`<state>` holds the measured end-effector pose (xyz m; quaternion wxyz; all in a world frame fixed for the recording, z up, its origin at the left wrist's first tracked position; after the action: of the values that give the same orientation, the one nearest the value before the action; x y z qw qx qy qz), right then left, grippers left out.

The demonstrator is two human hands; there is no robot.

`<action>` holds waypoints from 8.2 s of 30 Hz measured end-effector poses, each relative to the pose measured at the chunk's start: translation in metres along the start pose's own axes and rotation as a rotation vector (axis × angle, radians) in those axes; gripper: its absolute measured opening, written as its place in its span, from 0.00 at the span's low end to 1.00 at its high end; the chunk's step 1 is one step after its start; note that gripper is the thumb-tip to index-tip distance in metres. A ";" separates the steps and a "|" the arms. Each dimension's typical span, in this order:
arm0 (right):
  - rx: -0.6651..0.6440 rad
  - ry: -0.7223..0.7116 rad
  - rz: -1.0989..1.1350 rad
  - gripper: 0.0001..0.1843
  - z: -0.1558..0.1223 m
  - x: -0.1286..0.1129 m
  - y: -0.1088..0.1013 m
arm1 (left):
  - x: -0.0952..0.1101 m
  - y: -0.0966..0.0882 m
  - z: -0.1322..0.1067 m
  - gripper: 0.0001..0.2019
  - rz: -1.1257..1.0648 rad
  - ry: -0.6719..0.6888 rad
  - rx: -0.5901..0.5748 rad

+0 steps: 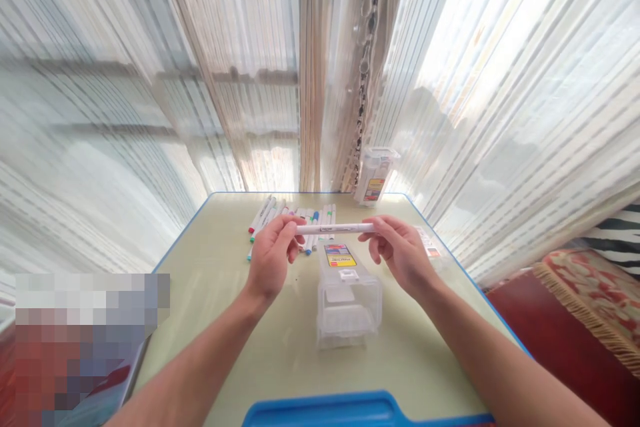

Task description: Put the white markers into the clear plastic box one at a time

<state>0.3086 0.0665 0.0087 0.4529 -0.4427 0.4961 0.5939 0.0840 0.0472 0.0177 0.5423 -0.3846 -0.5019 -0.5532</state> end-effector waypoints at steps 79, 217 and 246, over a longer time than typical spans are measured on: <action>0.046 0.074 0.004 0.15 0.002 0.007 -0.005 | 0.005 -0.001 -0.001 0.09 -0.126 0.026 -0.013; -0.008 -0.035 -0.021 0.11 -0.002 -0.005 0.000 | 0.004 0.001 -0.002 0.11 0.028 -0.001 -0.001; -0.003 -0.042 -0.102 0.13 -0.004 -0.005 0.001 | 0.007 0.003 -0.004 0.12 0.111 0.028 0.012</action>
<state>0.3092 0.0625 0.0130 0.4924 -0.4553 0.4625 0.5800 0.0870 0.0418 0.0242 0.5815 -0.4006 -0.4756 -0.5246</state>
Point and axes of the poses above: each hand's wrist, its own z-axis towards the middle knuckle, its own y-axis out of the palm, x = y × z, the point moved 8 cm from there along z, towards the middle knuckle, and after that the axes turned 3 degrees about -z, right-handed, at the moved point
